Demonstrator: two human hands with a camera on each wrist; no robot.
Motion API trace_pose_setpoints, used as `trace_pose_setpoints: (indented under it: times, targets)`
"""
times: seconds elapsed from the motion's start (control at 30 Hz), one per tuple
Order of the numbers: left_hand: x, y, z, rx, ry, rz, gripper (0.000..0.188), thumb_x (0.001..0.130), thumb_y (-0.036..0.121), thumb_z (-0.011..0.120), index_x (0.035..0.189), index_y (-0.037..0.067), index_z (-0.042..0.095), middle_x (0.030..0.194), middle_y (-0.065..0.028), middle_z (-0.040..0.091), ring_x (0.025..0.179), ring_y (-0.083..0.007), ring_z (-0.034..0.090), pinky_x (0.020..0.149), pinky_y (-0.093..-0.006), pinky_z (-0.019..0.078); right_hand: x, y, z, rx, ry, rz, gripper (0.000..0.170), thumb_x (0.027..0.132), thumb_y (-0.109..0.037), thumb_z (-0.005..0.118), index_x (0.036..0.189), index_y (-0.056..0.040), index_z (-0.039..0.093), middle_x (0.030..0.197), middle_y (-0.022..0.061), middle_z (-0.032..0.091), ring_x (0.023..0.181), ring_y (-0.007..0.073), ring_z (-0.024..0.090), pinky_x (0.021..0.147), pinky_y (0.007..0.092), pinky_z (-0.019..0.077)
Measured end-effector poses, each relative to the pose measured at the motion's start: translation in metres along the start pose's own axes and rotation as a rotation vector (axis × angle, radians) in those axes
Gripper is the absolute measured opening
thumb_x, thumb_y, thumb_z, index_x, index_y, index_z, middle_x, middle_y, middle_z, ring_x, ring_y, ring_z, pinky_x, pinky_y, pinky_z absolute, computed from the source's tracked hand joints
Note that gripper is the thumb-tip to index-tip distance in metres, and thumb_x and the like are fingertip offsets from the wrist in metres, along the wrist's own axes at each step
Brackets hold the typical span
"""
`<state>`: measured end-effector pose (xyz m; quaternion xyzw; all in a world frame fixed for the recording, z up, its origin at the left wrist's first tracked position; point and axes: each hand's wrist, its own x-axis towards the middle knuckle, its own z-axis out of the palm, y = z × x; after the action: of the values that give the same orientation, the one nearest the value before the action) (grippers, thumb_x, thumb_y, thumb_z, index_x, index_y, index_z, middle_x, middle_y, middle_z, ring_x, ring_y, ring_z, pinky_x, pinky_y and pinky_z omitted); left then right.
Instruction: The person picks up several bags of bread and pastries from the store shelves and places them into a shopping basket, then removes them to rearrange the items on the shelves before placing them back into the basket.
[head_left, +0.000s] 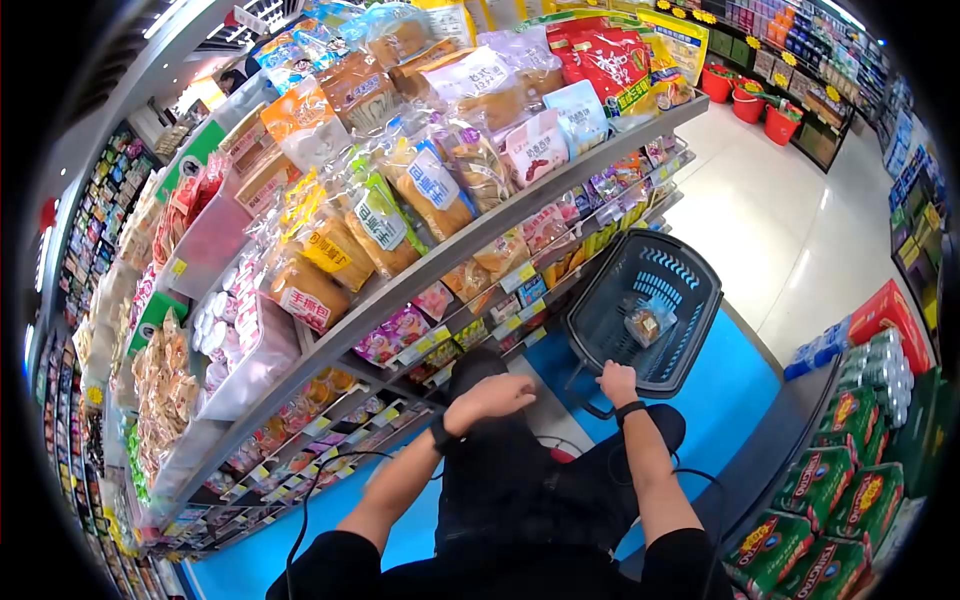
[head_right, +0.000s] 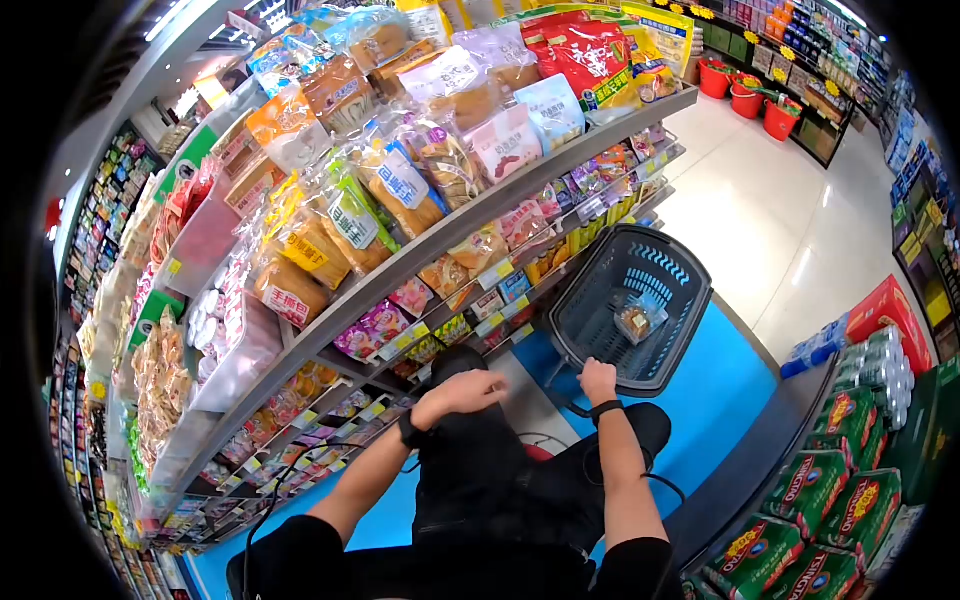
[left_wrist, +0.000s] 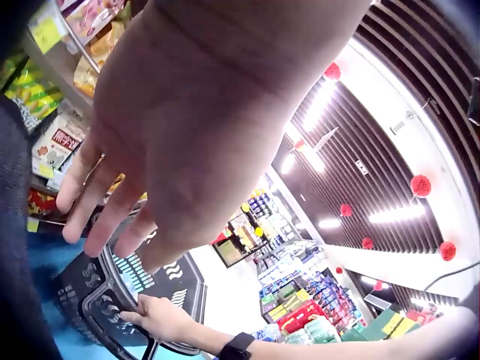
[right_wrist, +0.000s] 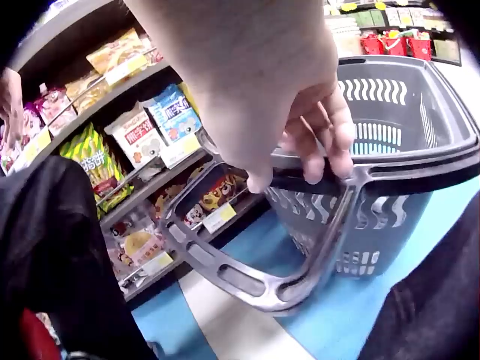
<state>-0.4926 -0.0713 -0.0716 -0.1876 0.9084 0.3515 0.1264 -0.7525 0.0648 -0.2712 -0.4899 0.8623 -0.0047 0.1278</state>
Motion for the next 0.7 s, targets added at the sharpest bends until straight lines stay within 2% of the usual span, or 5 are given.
trace_pose_setpoints:
  times: [0.2,0.33,0.43,0.6,0.7]
  targets:
    - [-0.057,0.017,0.001,-0.078,0.456,0.103,0.019,0.087,0.018,0.064,0.1,0.004,0.062,0.11,-0.0142,0.061,0.108,-0.0333,0.055,0.093,-0.0404,0.0442,0.016,-0.03,0.01,-0.003,-0.012,-0.085,0.034,0.087,-0.04,0.065,0.09,-0.0064,0.064,0.089,0.0112,0.069,0.084,0.0263,0.069,0.069,0.0395,0.0515]
    - [-0.052,-0.011,0.024,-0.034,0.466,0.133,0.016,0.085,0.016,0.063,0.095,0.003,0.063,0.111,-0.014,0.059,0.11,-0.0346,0.053,0.096,-0.0407,0.0417,0.028,-0.037,0.054,-0.063,0.1,-0.189,0.033,0.089,-0.04,0.061,0.086,-0.0083,0.067,0.09,0.0134,0.069,0.083,0.0291,0.069,0.071,0.0426,0.0518]
    - [-0.035,0.004,0.021,-0.11,0.351,0.013,0.019,0.085,0.015,0.066,0.099,0.003,0.062,0.114,-0.0153,0.059,0.111,-0.035,0.052,0.097,-0.0416,0.0405,-0.007,-0.049,0.029,0.071,-0.029,-0.028,0.035,0.091,-0.04,0.058,0.091,-0.0053,0.061,0.082,0.0136,0.07,0.077,0.0303,0.07,0.069,0.0414,0.0525]
    - [0.041,0.021,0.035,-0.101,0.158,0.236,0.018,0.086,0.015,0.061,0.096,0.0,0.063,0.102,-0.0165,0.062,0.102,-0.0348,0.058,0.091,-0.0408,0.0464,0.035,-0.015,0.022,0.093,0.064,0.223,0.036,0.091,-0.039,0.059,0.101,-0.0053,0.054,0.085,0.0144,0.071,0.079,0.0305,0.071,0.071,0.0409,0.054]
    - [0.087,0.045,0.061,0.187,-0.206,0.239,0.02,0.081,0.016,0.059,0.082,-0.002,0.068,0.089,-0.0194,0.066,0.089,-0.0383,0.063,0.077,-0.0443,0.0519,0.062,0.014,0.03,0.014,0.075,0.388,0.034,0.091,-0.039,0.06,0.105,-0.0088,0.053,0.091,0.013,0.071,0.082,0.0289,0.071,0.071,0.0406,0.0545]
